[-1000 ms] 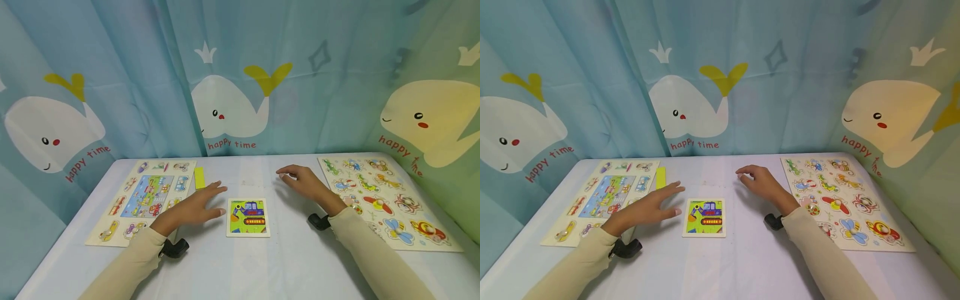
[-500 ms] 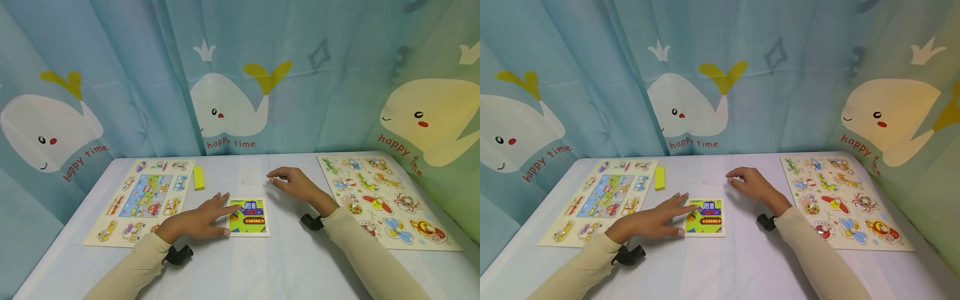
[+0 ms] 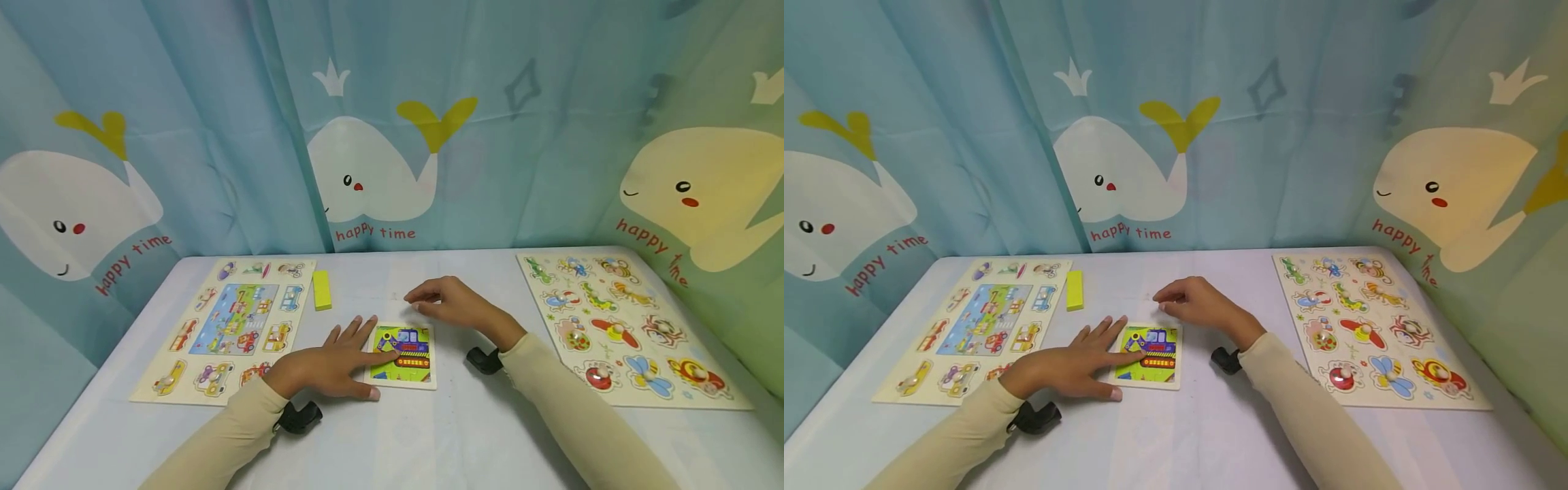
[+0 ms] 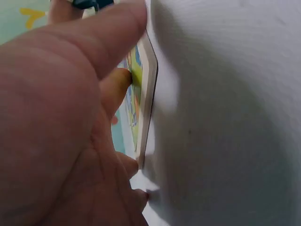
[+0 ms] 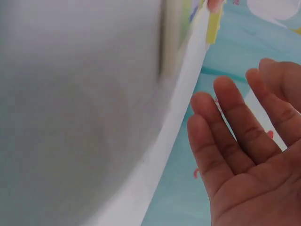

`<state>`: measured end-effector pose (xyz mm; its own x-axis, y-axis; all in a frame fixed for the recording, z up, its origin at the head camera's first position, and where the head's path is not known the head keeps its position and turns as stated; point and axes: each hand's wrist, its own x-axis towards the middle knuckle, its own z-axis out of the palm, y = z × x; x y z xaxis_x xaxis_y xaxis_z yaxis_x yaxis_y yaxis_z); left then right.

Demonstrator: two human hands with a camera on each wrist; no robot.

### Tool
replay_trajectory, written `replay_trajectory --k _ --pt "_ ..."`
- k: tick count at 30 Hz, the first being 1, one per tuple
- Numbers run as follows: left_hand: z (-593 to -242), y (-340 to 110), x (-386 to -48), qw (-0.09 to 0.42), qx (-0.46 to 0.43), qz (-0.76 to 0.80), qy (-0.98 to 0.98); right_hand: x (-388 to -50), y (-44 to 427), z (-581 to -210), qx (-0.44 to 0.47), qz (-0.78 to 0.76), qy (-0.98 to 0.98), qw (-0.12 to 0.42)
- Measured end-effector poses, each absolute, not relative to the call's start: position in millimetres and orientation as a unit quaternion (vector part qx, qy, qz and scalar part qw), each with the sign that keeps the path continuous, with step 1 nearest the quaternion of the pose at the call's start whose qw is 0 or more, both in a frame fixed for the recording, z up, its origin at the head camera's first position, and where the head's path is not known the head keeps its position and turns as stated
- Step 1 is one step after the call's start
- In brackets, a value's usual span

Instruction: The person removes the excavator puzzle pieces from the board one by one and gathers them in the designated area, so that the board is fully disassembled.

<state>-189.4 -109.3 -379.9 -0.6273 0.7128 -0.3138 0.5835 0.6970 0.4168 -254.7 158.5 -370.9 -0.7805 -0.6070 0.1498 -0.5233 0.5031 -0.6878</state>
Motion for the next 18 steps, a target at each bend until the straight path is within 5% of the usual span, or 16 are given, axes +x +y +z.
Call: replay_trajectory --k 11,18 --pt "-383.6 -108.5 -190.9 0.232 0.367 0.122 0.893 -257.2 127.7 -371.6 -0.368 -0.337 0.856 0.138" --pt "-385.9 -110.7 -191.0 0.238 0.374 0.124 0.888 -257.7 114.9 -371.7 -0.396 -0.273 0.866 0.133"
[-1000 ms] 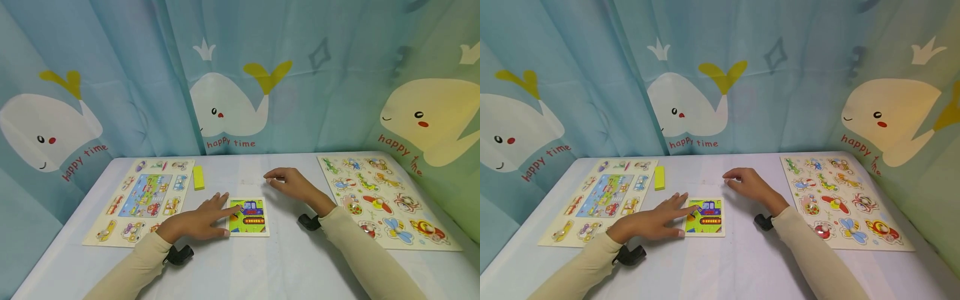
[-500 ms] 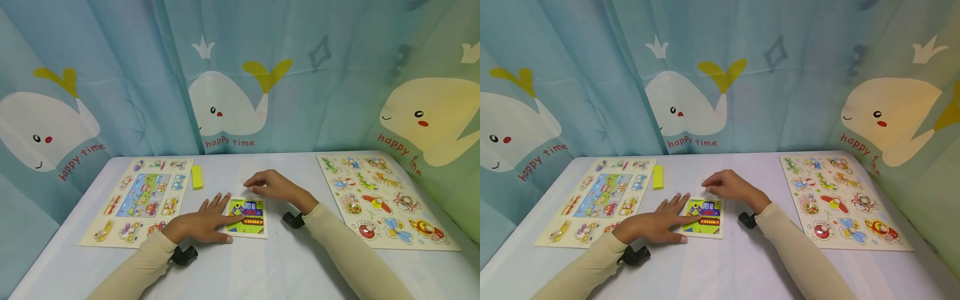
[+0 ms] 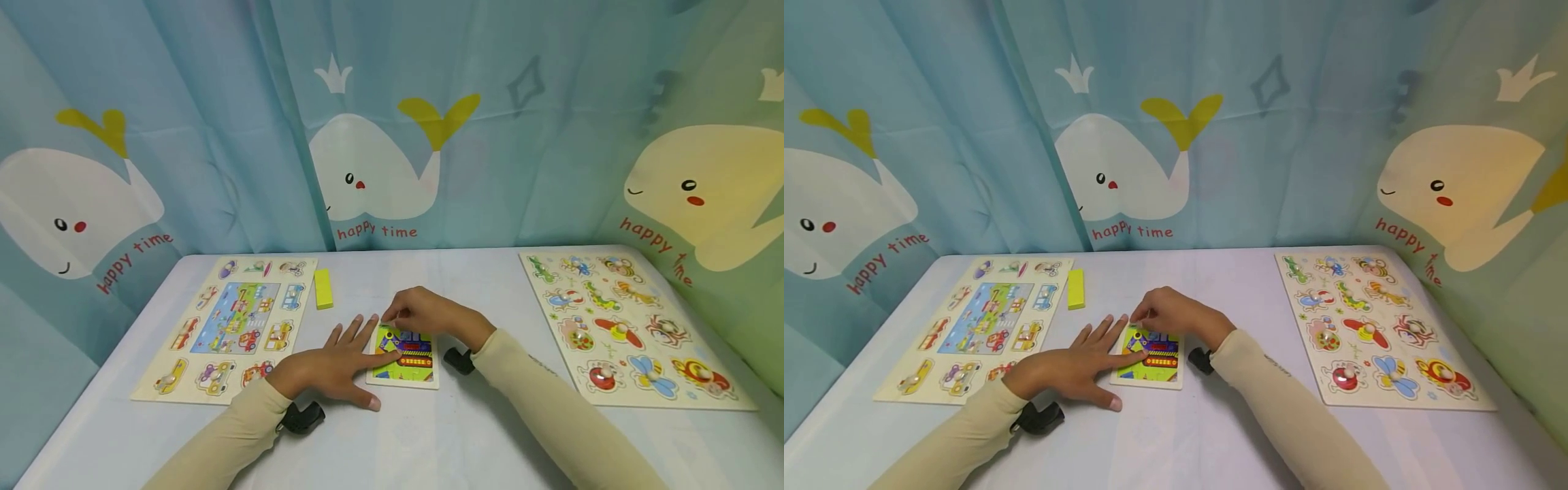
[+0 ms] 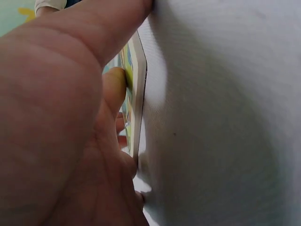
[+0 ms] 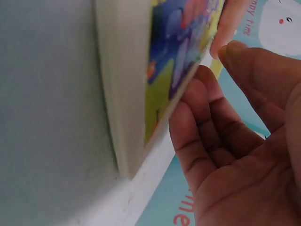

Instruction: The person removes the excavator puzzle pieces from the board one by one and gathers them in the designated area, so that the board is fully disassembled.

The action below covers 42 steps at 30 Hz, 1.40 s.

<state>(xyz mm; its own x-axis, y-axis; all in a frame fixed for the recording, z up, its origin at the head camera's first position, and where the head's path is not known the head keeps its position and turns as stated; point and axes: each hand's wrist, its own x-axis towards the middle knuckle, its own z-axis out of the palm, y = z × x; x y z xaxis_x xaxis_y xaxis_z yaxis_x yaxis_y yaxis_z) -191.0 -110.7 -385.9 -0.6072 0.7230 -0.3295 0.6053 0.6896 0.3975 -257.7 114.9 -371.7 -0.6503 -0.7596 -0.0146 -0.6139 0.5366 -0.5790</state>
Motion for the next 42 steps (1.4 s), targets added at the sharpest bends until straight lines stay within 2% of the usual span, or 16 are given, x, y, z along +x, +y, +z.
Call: replay_trajectory --k 32,38,42 --pt "-385.4 -110.1 -190.4 0.244 0.367 0.112 0.891 -248.1 91.9 -370.3 -0.388 -0.089 0.914 0.085" --pt "-386.7 -110.9 -192.0 0.248 0.363 0.114 0.891 -246.9 90.7 -369.4 -0.408 -0.12 0.903 0.054" --pt "-387.5 -111.7 -191.9 0.25 0.364 0.125 0.888 -246.9 89.9 -370.9 -0.406 -0.147 0.9 0.059"
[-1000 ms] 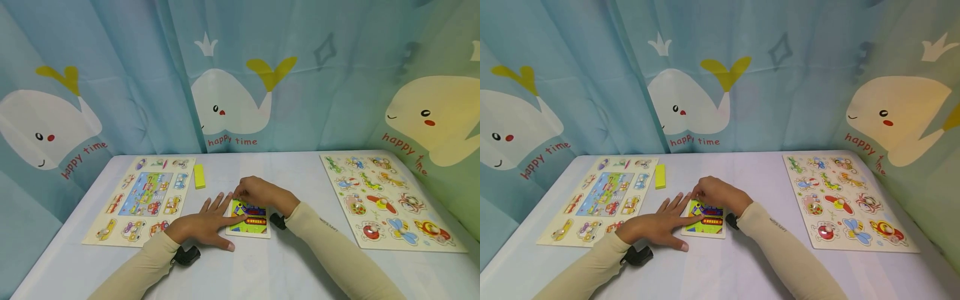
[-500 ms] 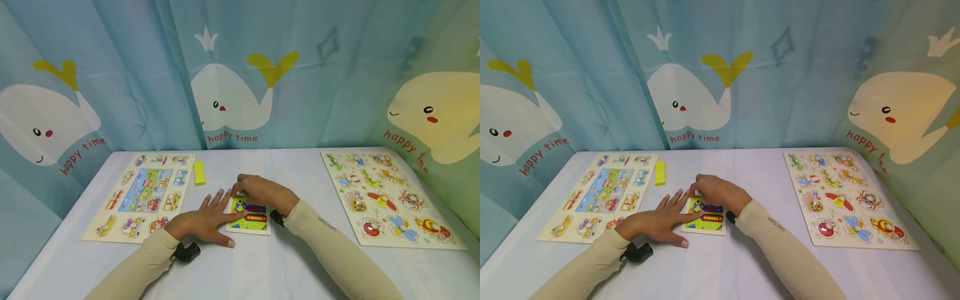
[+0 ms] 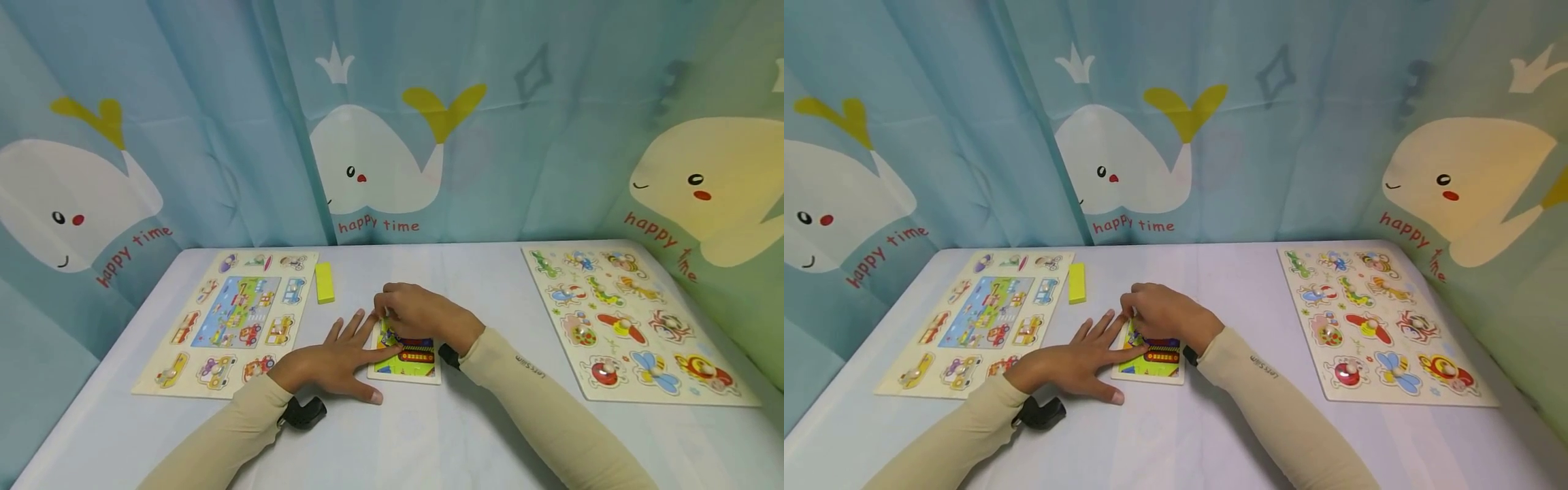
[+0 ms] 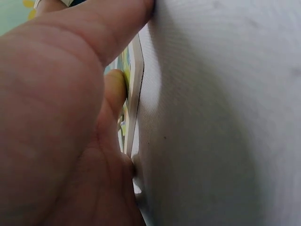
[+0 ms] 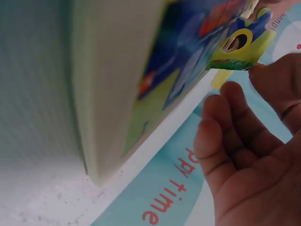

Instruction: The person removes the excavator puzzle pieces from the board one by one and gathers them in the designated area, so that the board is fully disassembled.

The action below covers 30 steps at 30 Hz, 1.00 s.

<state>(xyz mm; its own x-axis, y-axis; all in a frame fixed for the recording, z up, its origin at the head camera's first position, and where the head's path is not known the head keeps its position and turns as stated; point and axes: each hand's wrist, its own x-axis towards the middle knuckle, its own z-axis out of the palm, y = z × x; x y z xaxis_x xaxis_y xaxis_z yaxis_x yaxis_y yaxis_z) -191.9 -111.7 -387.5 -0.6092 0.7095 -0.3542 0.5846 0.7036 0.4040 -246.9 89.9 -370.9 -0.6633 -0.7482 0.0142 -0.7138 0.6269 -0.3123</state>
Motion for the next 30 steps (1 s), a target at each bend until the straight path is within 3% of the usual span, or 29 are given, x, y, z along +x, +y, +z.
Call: replay_trajectory --k 10,30 --pt "-387.9 -112.0 -191.6 0.247 0.368 0.128 0.887 -246.7 92.1 -372.3 -0.367 -0.182 0.906 0.107" --pt "-387.2 -112.4 -190.7 0.249 0.369 0.132 0.886 -242.2 102.0 -371.4 -0.376 -0.318 0.863 0.112"
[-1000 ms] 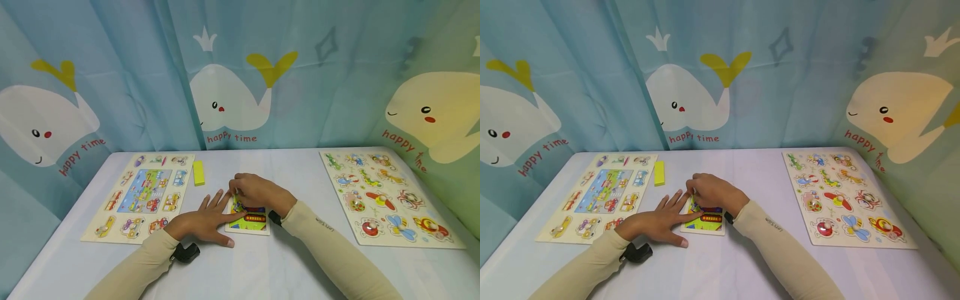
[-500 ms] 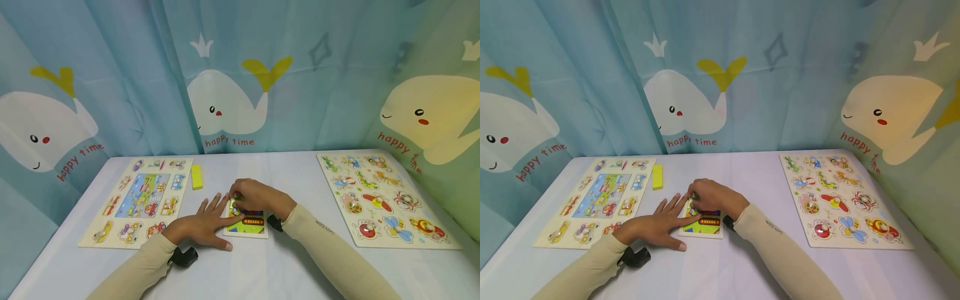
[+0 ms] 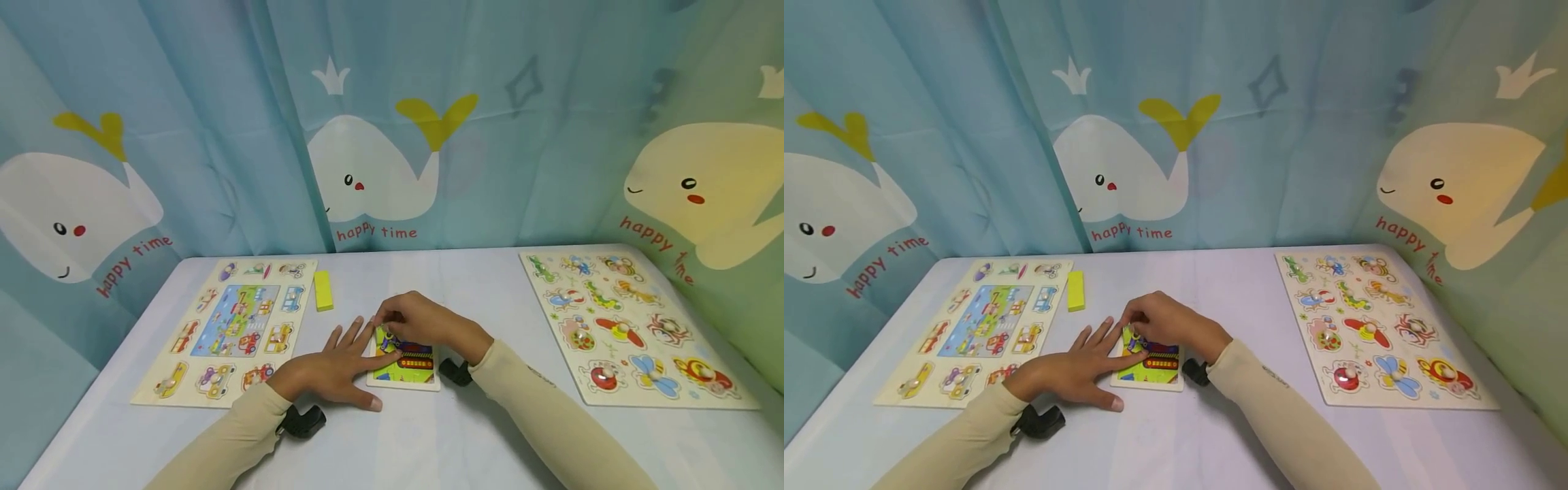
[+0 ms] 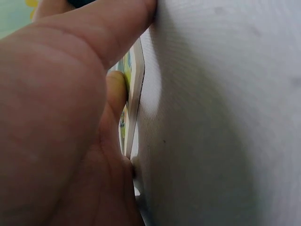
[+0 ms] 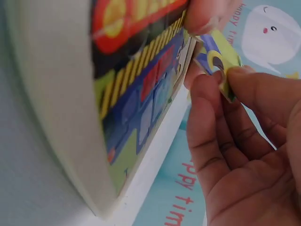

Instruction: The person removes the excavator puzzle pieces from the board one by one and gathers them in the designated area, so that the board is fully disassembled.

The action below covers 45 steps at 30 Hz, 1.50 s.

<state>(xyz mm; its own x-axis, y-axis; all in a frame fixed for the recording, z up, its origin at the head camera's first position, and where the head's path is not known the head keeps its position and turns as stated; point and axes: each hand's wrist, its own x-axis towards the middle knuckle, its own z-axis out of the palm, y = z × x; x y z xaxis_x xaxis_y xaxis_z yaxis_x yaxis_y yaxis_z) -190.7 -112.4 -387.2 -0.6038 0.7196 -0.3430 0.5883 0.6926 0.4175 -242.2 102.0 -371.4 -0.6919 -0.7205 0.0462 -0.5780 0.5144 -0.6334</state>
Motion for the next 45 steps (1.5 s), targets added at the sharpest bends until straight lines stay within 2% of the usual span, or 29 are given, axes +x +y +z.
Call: replay_trajectory --k 17,31,45 --pt "-387.0 -108.5 -186.9 0.233 0.344 0.113 0.902 -249.3 139.6 -357.0 -0.304 -0.405 0.858 0.079" --pt "-386.8 -109.4 -187.5 0.24 0.344 0.123 0.9 -258.3 185.1 -355.8 -0.248 -0.419 0.867 0.107" --pt "-385.3 -109.5 -186.0 0.236 0.347 0.123 0.899 -263.8 202.5 -365.6 -0.209 -0.42 0.872 0.136"
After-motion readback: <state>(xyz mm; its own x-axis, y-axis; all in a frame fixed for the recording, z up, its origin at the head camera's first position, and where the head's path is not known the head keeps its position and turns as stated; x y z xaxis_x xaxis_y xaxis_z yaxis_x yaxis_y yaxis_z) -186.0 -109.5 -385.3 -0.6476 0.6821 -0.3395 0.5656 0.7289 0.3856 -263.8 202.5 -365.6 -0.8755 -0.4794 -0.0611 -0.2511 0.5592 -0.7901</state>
